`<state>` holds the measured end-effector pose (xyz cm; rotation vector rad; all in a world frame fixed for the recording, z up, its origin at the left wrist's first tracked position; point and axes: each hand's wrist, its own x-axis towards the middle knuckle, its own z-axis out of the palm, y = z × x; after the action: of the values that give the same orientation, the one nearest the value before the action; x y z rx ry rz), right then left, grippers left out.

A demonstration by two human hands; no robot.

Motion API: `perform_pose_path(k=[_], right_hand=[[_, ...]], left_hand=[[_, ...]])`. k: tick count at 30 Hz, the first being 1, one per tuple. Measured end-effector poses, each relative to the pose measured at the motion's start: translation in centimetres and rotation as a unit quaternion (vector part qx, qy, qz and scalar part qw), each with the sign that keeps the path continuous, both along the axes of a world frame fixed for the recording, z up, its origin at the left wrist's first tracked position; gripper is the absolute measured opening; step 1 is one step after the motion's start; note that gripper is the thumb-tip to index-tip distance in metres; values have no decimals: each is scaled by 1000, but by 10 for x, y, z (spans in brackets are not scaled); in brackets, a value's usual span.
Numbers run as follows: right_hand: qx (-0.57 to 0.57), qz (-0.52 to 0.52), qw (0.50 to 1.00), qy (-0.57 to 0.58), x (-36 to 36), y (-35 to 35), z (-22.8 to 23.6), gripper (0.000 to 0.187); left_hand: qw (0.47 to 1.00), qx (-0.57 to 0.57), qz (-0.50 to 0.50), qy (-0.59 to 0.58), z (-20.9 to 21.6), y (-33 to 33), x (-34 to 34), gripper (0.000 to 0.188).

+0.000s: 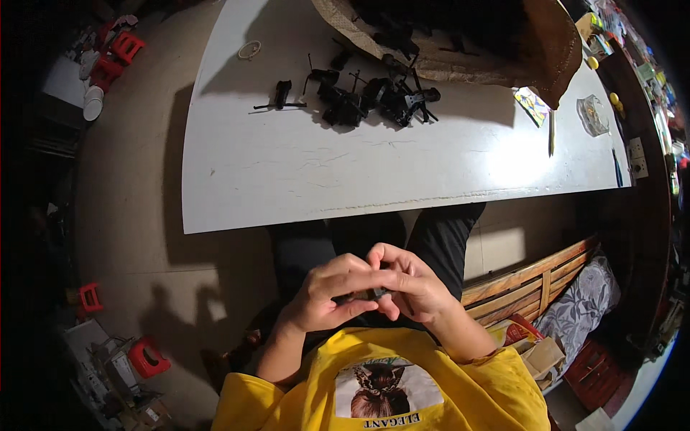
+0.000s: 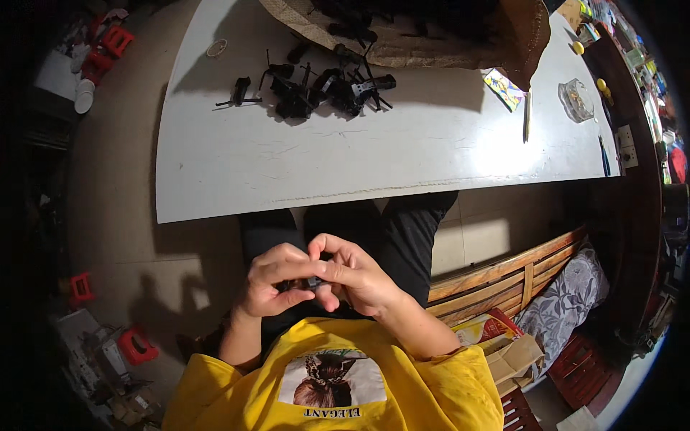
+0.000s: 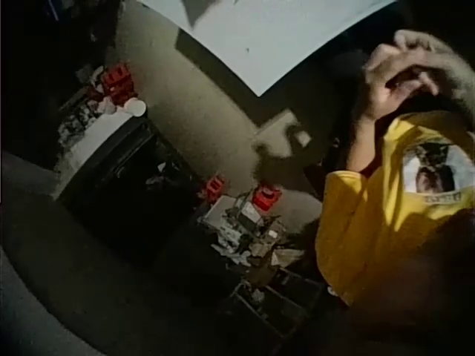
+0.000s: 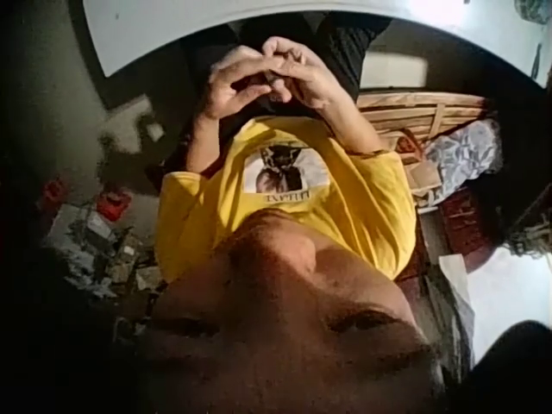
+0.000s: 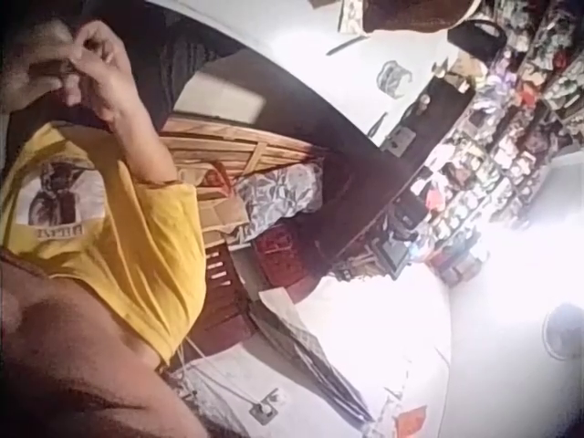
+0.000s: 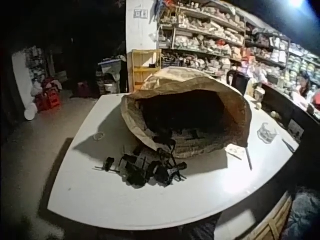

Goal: Assembling small black plastic components by hand on a workbench.

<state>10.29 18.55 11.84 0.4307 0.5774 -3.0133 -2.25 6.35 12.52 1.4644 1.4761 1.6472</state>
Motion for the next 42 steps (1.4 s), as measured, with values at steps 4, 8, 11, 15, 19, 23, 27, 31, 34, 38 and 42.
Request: perform_pose_path(k=[4, 8, 11, 15, 19, 23, 27, 31, 34, 38, 42], right_hand=[[21, -4, 999, 31, -1, -9, 4, 36], [97, -101, 989, 37, 0, -22, -3, 49], [183, -124, 975, -21, 1, -26, -1, 32], [294, -66, 953, -16, 7, -21, 1, 24], [263, 99, 957, 78, 19, -11, 1, 19], [348, 251, 886, 174, 23, -10, 2, 30], [486, 213, 830, 171, 24, -15, 19, 33], [544, 229, 796, 133, 15, -1, 29, 31], [715, 81, 678, 147, -8, 27, 31, 23], [875, -211, 435, -31, -53, 80, 30, 20], [934, -246, 226, -127, -91, 130, -3, 31]], left_hand=[[999, 44, 10, -12, -7, -5, -2, 24], [994, -11, 106, 21, 2, -4, 8, 23], [993, -17, 120, 10, -5, -6, 15, 26], [997, -47, 41, 37, 1, -15, -3, 21], [995, -40, -91, -15, -2, -22, -10, 21], [979, -1, -203, -35, -5, -17, -13, 20], [975, 2, -221, -26, -4, -20, -13, 18], [989, 16, -138, -47, -7, -19, -7, 20], [988, -27, -5, -153, -8, -24, 1, 29], [878, 8, -38, -477, -13, -30, 6, 27], [781, 36, -62, -621, -27, -32, 8, 21]])
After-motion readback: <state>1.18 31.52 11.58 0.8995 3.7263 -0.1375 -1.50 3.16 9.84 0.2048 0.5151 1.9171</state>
